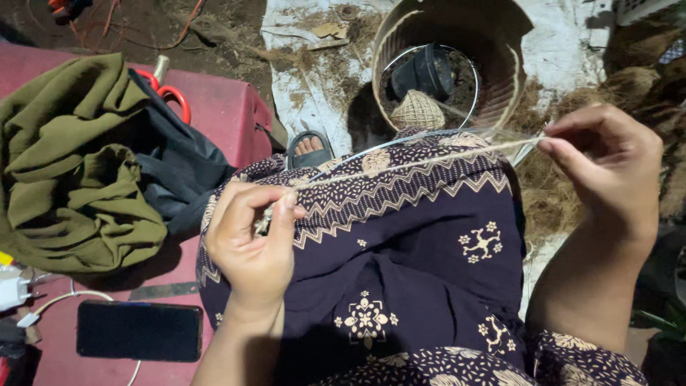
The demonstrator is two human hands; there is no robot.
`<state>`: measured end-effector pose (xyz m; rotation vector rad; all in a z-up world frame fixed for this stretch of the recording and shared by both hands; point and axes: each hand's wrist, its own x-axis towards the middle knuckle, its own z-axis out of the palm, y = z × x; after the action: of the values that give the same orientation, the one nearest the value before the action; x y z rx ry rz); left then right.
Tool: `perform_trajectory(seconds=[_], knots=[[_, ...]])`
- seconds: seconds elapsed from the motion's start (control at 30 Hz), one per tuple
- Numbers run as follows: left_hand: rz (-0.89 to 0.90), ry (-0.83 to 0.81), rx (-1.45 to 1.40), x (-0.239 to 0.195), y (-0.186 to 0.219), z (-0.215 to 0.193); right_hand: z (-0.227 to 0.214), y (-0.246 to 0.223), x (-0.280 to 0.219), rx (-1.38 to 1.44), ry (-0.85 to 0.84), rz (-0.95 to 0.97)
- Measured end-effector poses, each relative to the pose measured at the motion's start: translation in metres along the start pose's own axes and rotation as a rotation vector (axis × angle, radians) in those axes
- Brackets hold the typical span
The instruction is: The person sits on the ground and wraps a thin string around a circular wire frame. They repeatedly pull the string from a ball and wind it around the wire, securing it by hand.
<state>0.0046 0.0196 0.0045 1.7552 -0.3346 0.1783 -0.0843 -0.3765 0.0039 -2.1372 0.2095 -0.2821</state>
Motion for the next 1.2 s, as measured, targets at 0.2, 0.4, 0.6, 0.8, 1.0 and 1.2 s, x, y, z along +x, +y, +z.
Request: perform_trajectory(seconds=[0.2,0.4,0.6,0.8,1.0,1.2], knots=[[0.036,0.039,0.008,-0.001,-0.001,0.003,-0.013,0.049,-0.015,0.068,0.069,-0.037],[-0.042,0.085,-0.042,-0.002,-0.002,0.002,-0.029,0.088,-0.023,0.093,0.171,-0.09],[0.006,0.09,0.04,-0.003,-0.002,0.004,-0.046,0.09,-0.028,0.188,0.344,-0.008],[0.0,0.121,-0.023,-0.006,-0.004,0.005,-0.033,0.074,-0.035,0.282,0.287,-0.01],[0.009,0.169,-0.03,-0.008,-0.01,0.002,-0.024,0.048,-0.047,0.352,0.129,0.042],[-0.009,0.183,-0.08,-0.009,-0.013,0.001,-0.052,0.076,-0.066,0.267,0.234,0.073]])
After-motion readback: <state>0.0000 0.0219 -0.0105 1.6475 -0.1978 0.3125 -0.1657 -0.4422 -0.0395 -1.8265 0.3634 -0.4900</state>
